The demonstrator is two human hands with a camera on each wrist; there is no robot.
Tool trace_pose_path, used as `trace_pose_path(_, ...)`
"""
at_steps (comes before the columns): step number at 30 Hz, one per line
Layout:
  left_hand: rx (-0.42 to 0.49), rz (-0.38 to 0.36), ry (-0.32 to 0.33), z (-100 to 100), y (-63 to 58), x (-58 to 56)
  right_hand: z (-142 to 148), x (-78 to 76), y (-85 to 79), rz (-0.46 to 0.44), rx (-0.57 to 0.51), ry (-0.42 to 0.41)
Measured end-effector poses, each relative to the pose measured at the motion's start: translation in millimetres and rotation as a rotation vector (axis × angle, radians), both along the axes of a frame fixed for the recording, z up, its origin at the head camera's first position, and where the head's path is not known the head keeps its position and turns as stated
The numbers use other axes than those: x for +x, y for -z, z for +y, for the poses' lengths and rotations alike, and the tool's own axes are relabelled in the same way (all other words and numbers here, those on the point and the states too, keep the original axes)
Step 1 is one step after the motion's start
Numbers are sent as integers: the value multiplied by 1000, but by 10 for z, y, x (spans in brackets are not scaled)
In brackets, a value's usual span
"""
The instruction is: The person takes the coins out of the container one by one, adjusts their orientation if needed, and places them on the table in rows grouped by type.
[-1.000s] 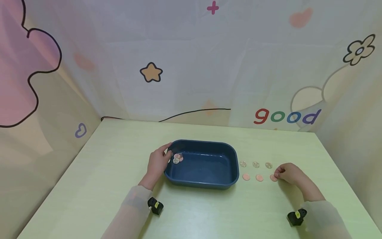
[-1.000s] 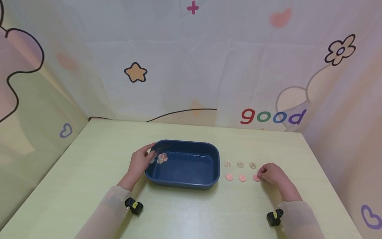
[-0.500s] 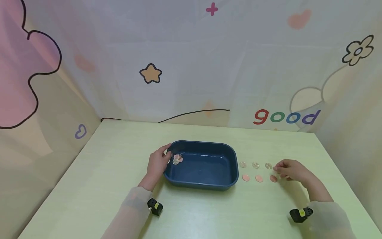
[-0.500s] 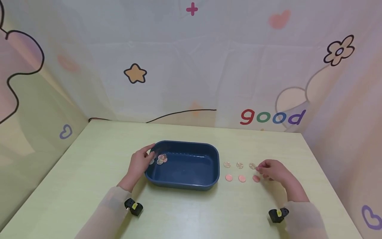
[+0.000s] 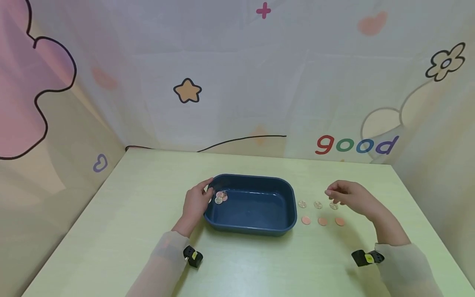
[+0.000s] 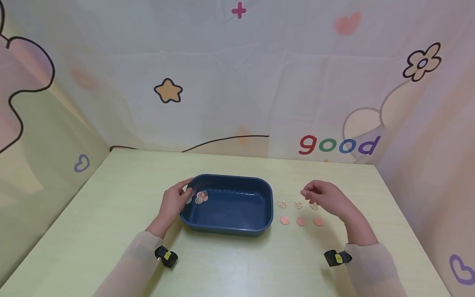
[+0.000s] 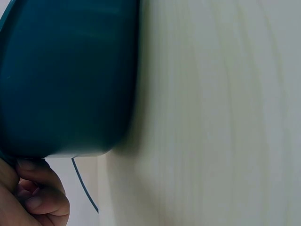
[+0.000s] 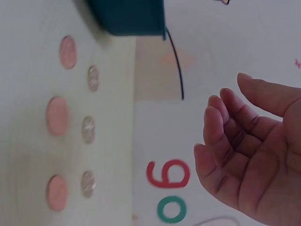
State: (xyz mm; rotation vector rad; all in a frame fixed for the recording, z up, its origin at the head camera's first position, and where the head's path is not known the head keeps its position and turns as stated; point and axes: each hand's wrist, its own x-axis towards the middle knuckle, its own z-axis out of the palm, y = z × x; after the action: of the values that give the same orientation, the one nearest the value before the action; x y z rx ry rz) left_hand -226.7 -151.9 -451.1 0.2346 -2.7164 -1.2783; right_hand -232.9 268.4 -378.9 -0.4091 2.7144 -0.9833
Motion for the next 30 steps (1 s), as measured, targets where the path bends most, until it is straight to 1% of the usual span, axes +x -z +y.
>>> trace_pose_path(5, -7, 13, 5, -15, -4, -6, -195, 7, -172, 49, 1, -64)
trace_pose_path(8, -6, 19, 11, -22, -4, -10, -302, -16, -238, 61, 1, -111)
trace_pose_path(13, -4, 17, 11, -32, 1, -11, -522, -94, -335, 53, 27, -190)
trace_pose_path(18, -1, 14, 10, -38, -3, 0, -820, -210, -426, 42, 44, -277)
trace_pose_path(22, -2, 23, 13, -44, 1, -3, -1042, -341, -437, 30, 60, -352)
trace_pose_path(30, 7, 22, 26, -16, 11, -8, -1416, -570, -321, -51, 66, -488)
